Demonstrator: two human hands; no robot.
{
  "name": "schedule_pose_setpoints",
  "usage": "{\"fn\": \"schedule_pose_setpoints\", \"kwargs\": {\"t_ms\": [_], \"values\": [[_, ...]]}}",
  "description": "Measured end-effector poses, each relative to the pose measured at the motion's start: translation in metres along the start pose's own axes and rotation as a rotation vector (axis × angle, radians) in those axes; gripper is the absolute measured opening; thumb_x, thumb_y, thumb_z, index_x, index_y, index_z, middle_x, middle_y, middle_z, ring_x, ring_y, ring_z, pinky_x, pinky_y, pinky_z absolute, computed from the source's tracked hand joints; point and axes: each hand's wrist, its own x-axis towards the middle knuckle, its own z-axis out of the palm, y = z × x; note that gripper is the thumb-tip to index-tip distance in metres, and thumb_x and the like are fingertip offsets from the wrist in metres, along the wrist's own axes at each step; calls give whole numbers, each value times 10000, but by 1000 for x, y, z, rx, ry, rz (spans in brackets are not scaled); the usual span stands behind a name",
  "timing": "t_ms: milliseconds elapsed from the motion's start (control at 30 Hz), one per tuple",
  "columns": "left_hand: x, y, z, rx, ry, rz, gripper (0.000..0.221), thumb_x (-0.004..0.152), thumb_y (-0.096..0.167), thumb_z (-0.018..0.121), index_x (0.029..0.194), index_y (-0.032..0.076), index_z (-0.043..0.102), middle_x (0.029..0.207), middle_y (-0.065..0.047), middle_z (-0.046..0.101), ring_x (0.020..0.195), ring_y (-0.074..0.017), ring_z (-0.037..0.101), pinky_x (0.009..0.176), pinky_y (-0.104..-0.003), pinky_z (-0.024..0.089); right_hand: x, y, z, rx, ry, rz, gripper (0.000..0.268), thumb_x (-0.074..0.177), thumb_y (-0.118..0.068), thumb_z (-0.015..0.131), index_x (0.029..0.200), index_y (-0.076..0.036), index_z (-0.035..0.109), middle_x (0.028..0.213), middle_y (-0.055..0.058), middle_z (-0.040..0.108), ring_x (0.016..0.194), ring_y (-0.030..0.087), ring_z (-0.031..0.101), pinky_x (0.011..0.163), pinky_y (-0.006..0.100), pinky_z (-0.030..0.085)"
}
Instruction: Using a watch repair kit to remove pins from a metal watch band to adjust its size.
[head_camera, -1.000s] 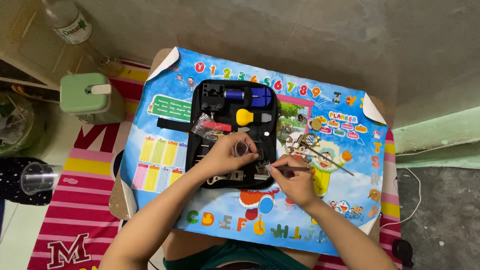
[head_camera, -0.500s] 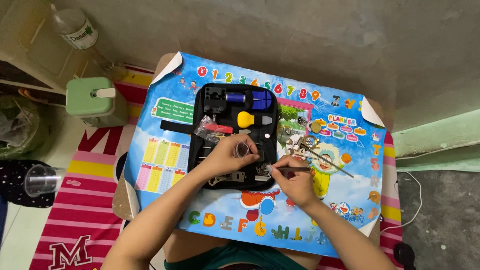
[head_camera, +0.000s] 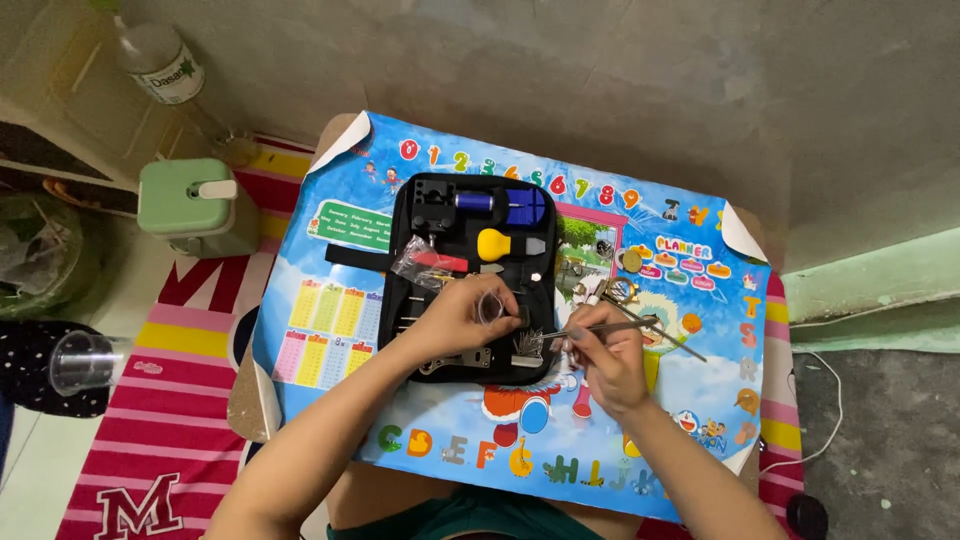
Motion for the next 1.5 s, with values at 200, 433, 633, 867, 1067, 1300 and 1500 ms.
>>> {"fn": "schedule_pose_setpoints", "kwargs": {"t_ms": [200, 433, 633, 867, 1067, 1300, 1500], "values": [[-1, 26, -1, 217, -46, 105, 107, 773, 121, 784, 837, 88, 704, 762, -128, 655, 775, -352, 654, 697, -425, 530, -6, 10, 4, 255, -37, -59, 100, 938, 16, 681, 888, -26, 605, 743, 217, 651, 692, 291, 703, 556, 297, 543], [0, 30, -2, 270, -76, 115, 100, 792, 158, 762, 832, 105, 687, 788, -109, 651, 820, -343, 647, 722, -420, 528, -3, 20, 9, 206, 0, -12, 84, 924, 38, 690, 951, 8, 617, 821, 242, 709, 719, 289, 738, 495, 256, 547], [-2, 17, -1, 100, -43, 11, 96, 793, 148, 774, 863, 104, 725, 818, -113, 699, 840, -348, 672, 743, -410, 538, 0, -2, 10, 121, 90, 44, 98, 990, -45, 656, 940, -42, 572, 809, 104, 651, 704, 163, 663, 572, 245, 591], [0, 8, -1, 67, -2, -47, 108, 786, 152, 789, 867, 104, 736, 766, -113, 672, 764, -320, 667, 683, -384, 528, -6, 2, 5, -434, -14, -105, 144, 863, -11, 793, 826, -18, 654, 669, 106, 668, 558, 141, 627, 472, 214, 484], [-1, 10, 0, 82, 12, -35, 120, 779, 158, 805, 864, 105, 739, 762, -121, 668, 748, -337, 672, 663, -390, 528, -12, 1, 5, -664, -82, -149, 61, 860, -60, 792, 839, -70, 736, 681, 79, 702, 549, 166, 611, 481, 252, 474], [-1, 13, -1, 68, 0, -52, 118, 785, 136, 788, 878, 91, 732, 794, -139, 678, 773, -353, 670, 678, -404, 530, -12, 1, 8, -643, -106, -118, 61, 871, -62, 782, 835, -52, 734, 683, 108, 715, 542, 181, 634, 490, 264, 496], [-1, 11, -1, 94, -13, -47, 117, 775, 147, 799, 866, 111, 736, 790, -114, 686, 774, -341, 679, 688, -398, 537, -9, -5, 12, -652, -116, -174, 67, 855, -32, 774, 821, -54, 721, 673, 102, 714, 542, 203, 661, 493, 277, 507]]}}
